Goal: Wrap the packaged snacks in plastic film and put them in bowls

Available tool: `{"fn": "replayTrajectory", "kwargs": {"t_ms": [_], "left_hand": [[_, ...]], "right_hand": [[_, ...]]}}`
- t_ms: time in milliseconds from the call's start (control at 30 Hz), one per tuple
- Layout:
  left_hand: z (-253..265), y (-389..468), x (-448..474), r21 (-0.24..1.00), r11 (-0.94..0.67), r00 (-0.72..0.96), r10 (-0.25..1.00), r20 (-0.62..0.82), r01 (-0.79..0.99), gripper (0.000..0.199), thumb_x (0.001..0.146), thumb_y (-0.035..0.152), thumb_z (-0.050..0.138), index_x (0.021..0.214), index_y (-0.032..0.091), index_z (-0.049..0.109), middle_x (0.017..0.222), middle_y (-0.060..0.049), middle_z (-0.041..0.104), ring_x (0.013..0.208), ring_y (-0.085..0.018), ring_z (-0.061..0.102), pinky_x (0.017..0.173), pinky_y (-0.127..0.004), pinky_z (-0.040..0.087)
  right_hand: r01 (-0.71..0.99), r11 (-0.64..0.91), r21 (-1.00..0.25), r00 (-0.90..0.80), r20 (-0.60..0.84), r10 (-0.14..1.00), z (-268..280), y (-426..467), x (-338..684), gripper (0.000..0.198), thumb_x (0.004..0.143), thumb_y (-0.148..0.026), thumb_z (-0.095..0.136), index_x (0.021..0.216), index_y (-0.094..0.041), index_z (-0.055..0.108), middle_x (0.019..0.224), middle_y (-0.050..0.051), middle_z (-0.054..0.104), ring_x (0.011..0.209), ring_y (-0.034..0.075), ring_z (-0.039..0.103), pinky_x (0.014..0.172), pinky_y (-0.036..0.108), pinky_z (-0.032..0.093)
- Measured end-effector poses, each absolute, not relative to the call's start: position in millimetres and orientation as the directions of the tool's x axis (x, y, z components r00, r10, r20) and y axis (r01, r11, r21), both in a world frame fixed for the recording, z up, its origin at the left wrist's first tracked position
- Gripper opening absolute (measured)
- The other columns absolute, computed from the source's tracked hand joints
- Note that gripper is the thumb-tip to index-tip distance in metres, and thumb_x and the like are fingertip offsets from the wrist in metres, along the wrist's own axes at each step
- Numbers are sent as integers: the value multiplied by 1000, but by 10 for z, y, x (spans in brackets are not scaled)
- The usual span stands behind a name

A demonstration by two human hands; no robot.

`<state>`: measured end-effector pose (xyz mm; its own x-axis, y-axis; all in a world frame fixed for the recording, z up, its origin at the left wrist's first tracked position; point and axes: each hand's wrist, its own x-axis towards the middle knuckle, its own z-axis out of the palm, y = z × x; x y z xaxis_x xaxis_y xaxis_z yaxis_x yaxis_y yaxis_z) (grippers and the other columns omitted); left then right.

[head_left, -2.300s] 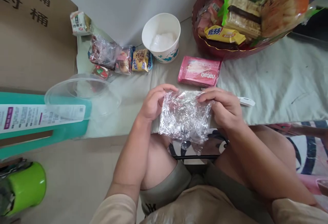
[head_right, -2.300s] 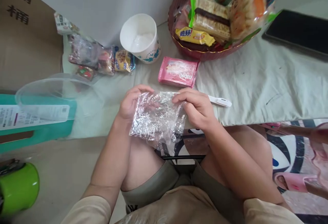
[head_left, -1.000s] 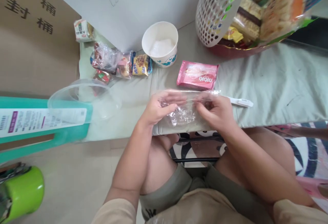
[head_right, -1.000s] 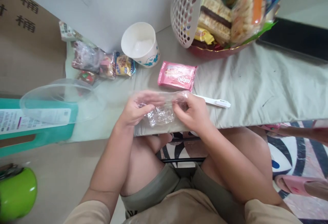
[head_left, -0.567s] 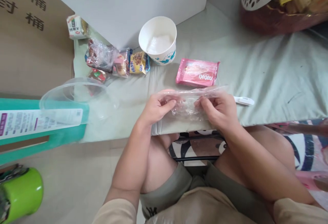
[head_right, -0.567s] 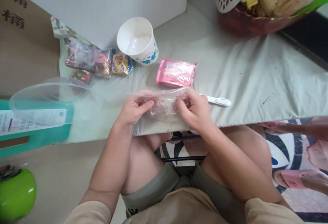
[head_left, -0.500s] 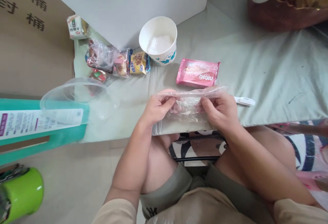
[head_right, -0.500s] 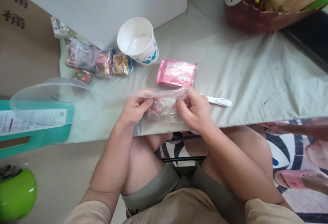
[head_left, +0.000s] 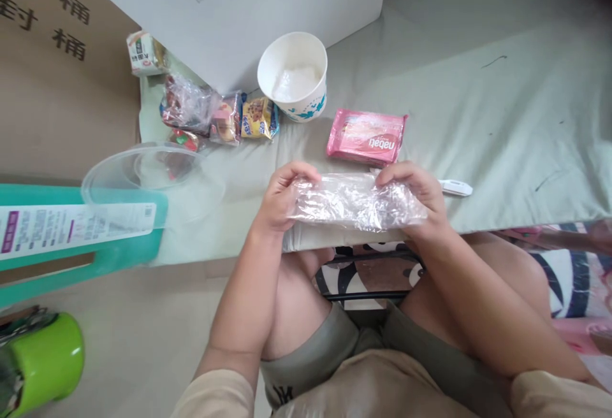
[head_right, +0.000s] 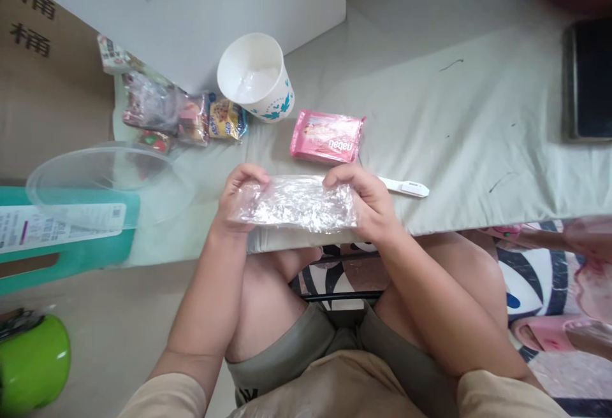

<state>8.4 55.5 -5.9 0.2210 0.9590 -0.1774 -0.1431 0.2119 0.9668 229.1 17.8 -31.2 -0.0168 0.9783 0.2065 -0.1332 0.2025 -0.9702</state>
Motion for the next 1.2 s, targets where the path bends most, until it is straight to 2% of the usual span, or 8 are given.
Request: {"fn": "replayTrajectory", "kwargs": {"t_ms": [200, 333, 400, 533, 667, 800, 967, 1200], "left_hand": [[-80, 600, 62, 968, 219, 269, 946, -180, -124, 37, 75, 53, 65, 63, 19, 73, 61, -5, 66, 57, -15, 60, 52, -29, 48], [-156, 587, 45, 990, 138, 244, 960, -140, 24, 17, 72, 36, 75, 73, 19, 74, 73, -2, 70, 61, -12, 59, 56, -25, 48], [-195, 580, 36, 991, 121, 241, 962, -130, 49, 12, 66, 21, 75, 78, 20, 72, 75, 1, 69, 60, -10, 58, 55, -23, 47], [-261, 585, 31, 995, 93, 196, 976, -95, 23, 17, 68, 18, 68, 84, 22, 66, 74, 2, 65, 59, -10, 58, 52, -22, 43], [-260, 542, 110, 950, -197, -93, 970, 225, 244, 16, 75, 21, 69, 89, 24, 63, 94, -2, 65, 87, -16, 64, 79, -30, 54], [-205, 394, 274, 803, -429, -129, 846, 518, 413, 4, 92, 28, 67, 95, 26, 65, 98, -5, 65, 103, -22, 64, 102, -41, 52], [-174, 289, 466, 968, -248, 310, 924, 224, 41, 51, 93, 54, 70, 135, 25, 63, 152, -12, 60, 146, -31, 54, 120, -46, 47], [-146, 306, 529, 975, 53, 221, 975, -5, -215, 56, 85, 56, 82, 131, 29, 65, 147, -7, 69, 134, -29, 68, 108, -38, 58]], "right_hand": [[-128, 173, -977, -30, 178, 984, -324, 169, 2352, 35, 98, -51, 57, 85, -24, 75, 78, 3, 72, 62, 17, 59, 59, 33, 46], [-53, 323, -945, -26, 324, 946, -373, 164, 2333, 41, 100, -60, 53, 89, -25, 72, 80, 3, 71, 69, 18, 62, 63, 34, 47], [16, 278, -960, -2, 278, 961, -375, 161, 2304, 24, 95, -50, 67, 103, -27, 68, 84, 2, 69, 68, 17, 60, 60, 32, 46], [55, 81, -995, -32, 79, 996, -316, 173, 2261, 40, 82, -29, 76, 119, -28, 60, 79, -2, 66, 56, 13, 52, 51, 29, 42], [118, 113, -987, -6, 113, 994, -244, 183, 2244, 11, 80, -22, 69, 77, -24, 59, 71, -2, 65, 61, 13, 55, 56, 28, 44], [137, 268, -954, 101, 282, 954, -210, 143, 2189, 14, 80, -14, 65, 78, -25, 57, 91, 2, 76, 83, 19, 70, 76, 35, 54], [43, 309, -950, -56, 306, 950, -160, 63, 2109, 5, 91, -23, 64, 87, -25, 61, 104, 5, 80, 90, 20, 74, 78, 36, 59], [24, 258, -966, -53, 256, 965, -210, 25, 2051, 13, 100, -34, 59, 104, -26, 69, 101, 5, 75, 97, 21, 71, 87, 39, 59]]}}
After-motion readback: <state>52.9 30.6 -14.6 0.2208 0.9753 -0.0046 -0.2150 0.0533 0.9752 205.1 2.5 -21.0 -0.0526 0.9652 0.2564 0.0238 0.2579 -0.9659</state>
